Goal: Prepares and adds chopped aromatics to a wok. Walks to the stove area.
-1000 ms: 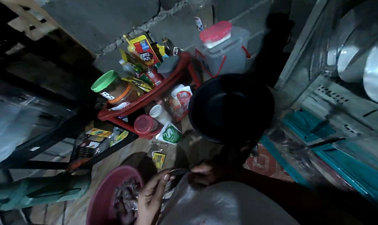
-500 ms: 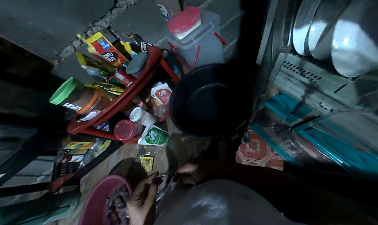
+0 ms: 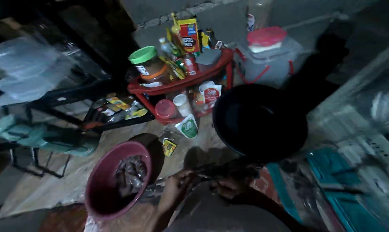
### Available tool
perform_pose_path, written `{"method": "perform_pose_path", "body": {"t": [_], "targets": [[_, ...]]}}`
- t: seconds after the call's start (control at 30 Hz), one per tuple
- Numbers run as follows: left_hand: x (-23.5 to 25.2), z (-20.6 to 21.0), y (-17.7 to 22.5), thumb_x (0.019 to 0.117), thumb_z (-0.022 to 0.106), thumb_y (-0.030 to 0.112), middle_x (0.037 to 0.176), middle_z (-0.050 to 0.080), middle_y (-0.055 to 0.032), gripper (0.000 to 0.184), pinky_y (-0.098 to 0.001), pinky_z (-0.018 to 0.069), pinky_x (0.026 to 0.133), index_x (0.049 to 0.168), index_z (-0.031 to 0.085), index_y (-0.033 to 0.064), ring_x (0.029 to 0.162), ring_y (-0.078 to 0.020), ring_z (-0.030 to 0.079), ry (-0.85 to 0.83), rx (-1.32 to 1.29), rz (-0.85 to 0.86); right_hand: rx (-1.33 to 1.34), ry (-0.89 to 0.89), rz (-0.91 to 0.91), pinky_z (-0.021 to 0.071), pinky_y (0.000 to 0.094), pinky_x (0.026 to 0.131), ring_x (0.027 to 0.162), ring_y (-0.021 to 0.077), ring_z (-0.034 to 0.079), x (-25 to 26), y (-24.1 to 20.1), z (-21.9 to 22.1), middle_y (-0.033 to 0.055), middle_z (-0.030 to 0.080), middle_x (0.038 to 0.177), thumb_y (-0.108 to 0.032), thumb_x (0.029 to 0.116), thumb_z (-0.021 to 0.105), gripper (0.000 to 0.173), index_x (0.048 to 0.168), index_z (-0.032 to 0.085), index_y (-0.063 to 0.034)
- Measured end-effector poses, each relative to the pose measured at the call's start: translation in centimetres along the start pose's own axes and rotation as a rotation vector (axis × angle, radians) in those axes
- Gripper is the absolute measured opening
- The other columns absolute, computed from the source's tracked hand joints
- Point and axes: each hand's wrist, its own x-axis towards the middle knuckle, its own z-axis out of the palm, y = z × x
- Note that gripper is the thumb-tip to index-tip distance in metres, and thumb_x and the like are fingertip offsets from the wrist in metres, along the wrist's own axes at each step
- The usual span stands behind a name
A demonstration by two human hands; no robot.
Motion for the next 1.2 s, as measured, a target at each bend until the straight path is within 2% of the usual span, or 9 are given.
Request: {"method": "perform_pose_path", "body": {"t": [0.07,0.13,0.23,0.3,0.4,0.6,0.8,1.07,1.2], "targets": [[-0.4,0.5,-0.4,0.1026,0.061,0.023,0.129,0.069,-0.0128,0.03,-0.0463,0.0522,0.104,0.126,0.072,0.0081,0.118,-0.0252,0.067,-0.096,0.022,-0.091,-0.01,-0.049,0.085,0.0534,0.0217,0.073,0.075,0.0028,0.062,0.0,0.6,0.2,0.0067,0.071,0.089,-0.02,0.1053,0.053,0.029,0.114,0.071,0.0007],[-1.1,1.8,-2.1,0.0998,0.065,0.027,0.144,0.059,-0.0141,0.034,-0.0464,0.0519,0.106,0.13,0.07,0.0115,0.128,-0.0276,0.061,-0.094,0.037,-0.048,-0.099,-0.153,0.238,0.055,0.0329,0.077,0.08,0.014,0.065,0.6,0.1,0.2,0.0134,0.07,0.093,-0.018,0.1047,0.052,0.03,0.115,0.07,0.0037],[-2.7,2.4,-3.2,0.0991,0.066,0.034,0.146,0.055,-0.018,0.042,-0.0494,0.0502,0.106,0.132,0.066,0.0082,0.128,-0.0319,0.06,-0.255,0.037,-0.083,-0.353,-0.314,0.52,0.0525,0.054,0.095,0.104,0.0347,0.068,2.5,-0.5,1.2,0.0239,0.07,0.11,-0.023,0.1056,0.054,0.034,0.12,0.068,0.0038],[-3.9,2.5,-4.1,0.101,0.063,0.036,0.147,0.054,-0.0186,0.045,-0.0492,0.049,0.107,0.137,0.063,0.009,0.128,-0.0327,0.059,-0.391,0.024,-0.13,-0.534,-0.483,0.605,0.0487,0.0594,0.102,0.116,0.0393,0.065,4.0,-0.6,2.2,0.0249,0.069,0.12,-0.025,0.1064,0.053,0.035,0.126,0.067,0.0013],[-6.6,1.9,-5.8,0.1015,0.061,0.04,0.154,0.045,-0.021,0.051,-0.0518,0.0461,0.109,0.143,0.057,0.0114,0.134,-0.0361,0.054,-0.456,-0.006,-0.298,-0.695,-0.691,0.509,0.0477,0.0586,0.106,0.122,0.0373,0.064,6.0,0.1,3.9,0.0208,0.069,0.126,-0.019,0.1051,0.053,0.032,0.13,0.068,-0.0052],[-17.0,0.5,-12.1,0.1024,0.06,0.039,0.147,0.054,-0.0183,0.051,-0.0517,0.0427,0.114,0.143,0.057,0.009,0.135,-0.0335,0.054,-0.174,-0.12,-0.555,-0.782,-0.865,0.465,0.0466,0.0532,0.11,0.123,0.0318,0.064,9.5,-0.6,10.1,0.0166,0.069,0.129,-0.026,0.1063,0.056,0.034,0.133,0.069,-0.0106],[-33.4,-0.9,-14.5,0.1053,0.056,0.036,0.147,0.054,-0.0183,0.047,-0.0533,0.0448,0.111,0.145,0.056,0.0117,0.131,-0.0345,0.058,0.136,-0.22,-0.837,-0.978,-1.136,0.256,0.0464,0.0566,0.108,0.123,0.0333,0.064,11.1,-1.8,21.6,0.017,0.069,0.128,-0.035,0.1061,0.054,0.038,0.133,0.068,-0.0113],[-57.7,6.6,-16.3,0.1068,0.051,0.028,0.147,0.054,-0.0206,0.043,-0.057,0.0435,0.111,0.146,0.055,0.012,0.133,-0.0383,0.055,0.302,-0.43,-1.173,-1.094,-1.409,0.126,0.0453,0.0556,0.109,0.125,0.0374,0.061,7.4,-2.1,44.3,0.0239,0.063,0.134,-0.016,0.1064,0.049,0.038,0.14,0.059,-0.0033],[-65.4,8.9,-15.8,0.1071,0.05,0.032,0.145,0.056,-0.02,0.043,-0.0573,0.0436,0.11,0.147,0.055,0.0142,0.132,-0.0374,0.056,0.352,-0.57,-1.271,-1.056,-1.463,0.077,0.0498,0.0529,0.102,0.11,0.034,0.068,5.6,-1.5,53.3,0.0214,0.07,0.12,-0.017,0.1087,0.043,0.041,0.147,0.056,-0.0096]]}}
